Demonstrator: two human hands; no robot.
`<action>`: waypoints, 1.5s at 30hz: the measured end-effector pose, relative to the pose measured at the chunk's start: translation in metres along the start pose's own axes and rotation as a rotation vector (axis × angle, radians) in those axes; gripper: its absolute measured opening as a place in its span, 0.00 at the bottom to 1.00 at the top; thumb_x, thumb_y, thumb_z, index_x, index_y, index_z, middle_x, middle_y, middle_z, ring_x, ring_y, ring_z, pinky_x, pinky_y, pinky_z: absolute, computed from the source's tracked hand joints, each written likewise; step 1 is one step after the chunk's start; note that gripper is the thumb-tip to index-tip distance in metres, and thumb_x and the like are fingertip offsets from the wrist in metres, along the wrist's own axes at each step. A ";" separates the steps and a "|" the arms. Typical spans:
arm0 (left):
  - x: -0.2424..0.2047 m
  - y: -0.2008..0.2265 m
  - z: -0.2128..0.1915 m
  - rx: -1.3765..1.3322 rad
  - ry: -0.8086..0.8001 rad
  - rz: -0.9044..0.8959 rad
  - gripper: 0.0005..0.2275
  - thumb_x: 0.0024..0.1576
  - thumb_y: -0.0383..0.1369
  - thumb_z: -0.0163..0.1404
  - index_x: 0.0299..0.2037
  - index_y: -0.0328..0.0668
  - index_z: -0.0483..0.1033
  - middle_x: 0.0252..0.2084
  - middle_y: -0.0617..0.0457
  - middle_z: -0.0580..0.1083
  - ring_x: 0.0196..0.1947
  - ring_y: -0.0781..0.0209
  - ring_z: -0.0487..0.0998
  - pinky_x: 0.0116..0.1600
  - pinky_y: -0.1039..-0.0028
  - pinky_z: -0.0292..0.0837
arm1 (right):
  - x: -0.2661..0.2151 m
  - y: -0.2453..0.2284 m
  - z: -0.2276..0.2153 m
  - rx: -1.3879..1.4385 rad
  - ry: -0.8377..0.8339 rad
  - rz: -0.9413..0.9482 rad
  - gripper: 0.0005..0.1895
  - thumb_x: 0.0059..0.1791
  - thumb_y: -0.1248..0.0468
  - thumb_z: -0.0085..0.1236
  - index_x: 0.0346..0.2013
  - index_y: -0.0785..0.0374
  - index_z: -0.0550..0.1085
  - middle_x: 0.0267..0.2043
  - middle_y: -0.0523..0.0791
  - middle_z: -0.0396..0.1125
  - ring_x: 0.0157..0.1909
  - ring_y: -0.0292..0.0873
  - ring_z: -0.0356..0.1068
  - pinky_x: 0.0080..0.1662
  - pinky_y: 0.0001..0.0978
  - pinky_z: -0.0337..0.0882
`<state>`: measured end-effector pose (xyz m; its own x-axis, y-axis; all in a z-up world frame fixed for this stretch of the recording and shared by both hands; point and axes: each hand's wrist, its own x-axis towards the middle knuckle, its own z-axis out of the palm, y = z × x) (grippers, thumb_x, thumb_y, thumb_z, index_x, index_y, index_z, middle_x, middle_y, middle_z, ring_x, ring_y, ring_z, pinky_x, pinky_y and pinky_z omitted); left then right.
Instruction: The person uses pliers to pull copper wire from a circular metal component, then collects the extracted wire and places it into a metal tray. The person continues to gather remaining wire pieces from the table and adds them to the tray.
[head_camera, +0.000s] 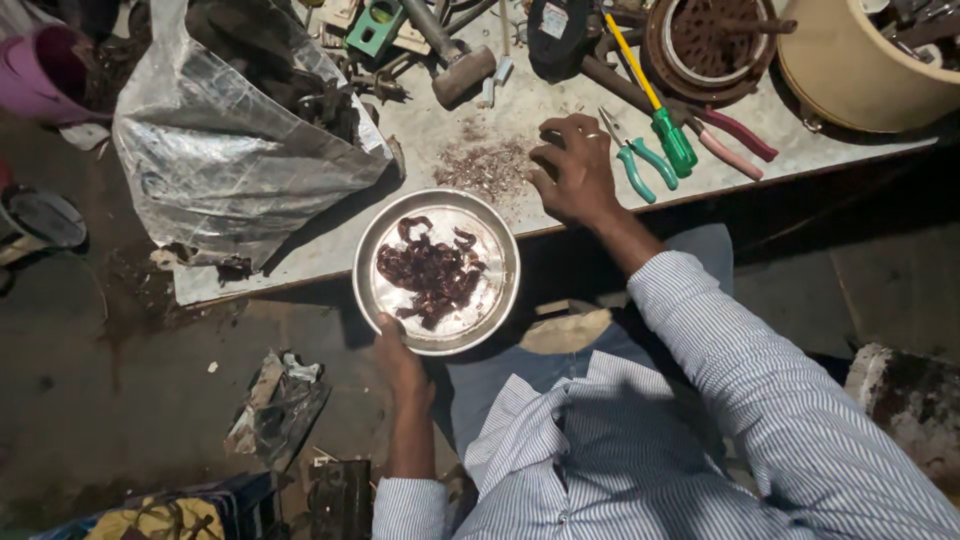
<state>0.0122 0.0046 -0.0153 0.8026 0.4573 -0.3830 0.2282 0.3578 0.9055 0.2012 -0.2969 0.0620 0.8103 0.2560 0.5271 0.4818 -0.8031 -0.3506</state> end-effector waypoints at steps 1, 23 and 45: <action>0.000 0.002 0.001 -0.006 0.002 -0.009 0.28 0.66 0.51 0.40 0.60 0.27 0.69 0.54 0.41 0.75 0.51 0.54 0.77 0.55 0.64 0.72 | 0.000 -0.001 -0.001 -0.001 0.005 -0.002 0.12 0.41 0.60 0.72 0.38 0.57 0.81 0.57 0.46 0.67 0.64 0.55 0.59 0.60 0.53 0.60; 0.005 0.001 -0.001 -0.028 0.034 -0.122 0.27 0.66 0.50 0.39 0.61 0.29 0.67 0.57 0.40 0.74 0.54 0.52 0.76 0.58 0.61 0.71 | 0.023 0.020 -0.021 0.450 0.017 0.156 0.05 0.49 0.65 0.65 0.38 0.63 0.80 0.46 0.46 0.73 0.51 0.48 0.72 0.52 0.39 0.71; -0.001 -0.015 -0.008 0.027 0.114 -0.096 0.31 0.63 0.53 0.42 0.57 0.25 0.71 0.52 0.40 0.77 0.50 0.52 0.78 0.55 0.63 0.72 | -0.012 -0.085 -0.030 0.573 -0.291 0.037 0.12 0.53 0.70 0.55 0.51 0.69 0.76 0.45 0.53 0.76 0.46 0.48 0.77 0.49 0.35 0.76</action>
<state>0.0035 0.0055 -0.0299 0.7091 0.5122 -0.4846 0.3169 0.3824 0.8680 0.1408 -0.2475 0.1090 0.8485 0.4338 0.3032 0.4882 -0.4202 -0.7649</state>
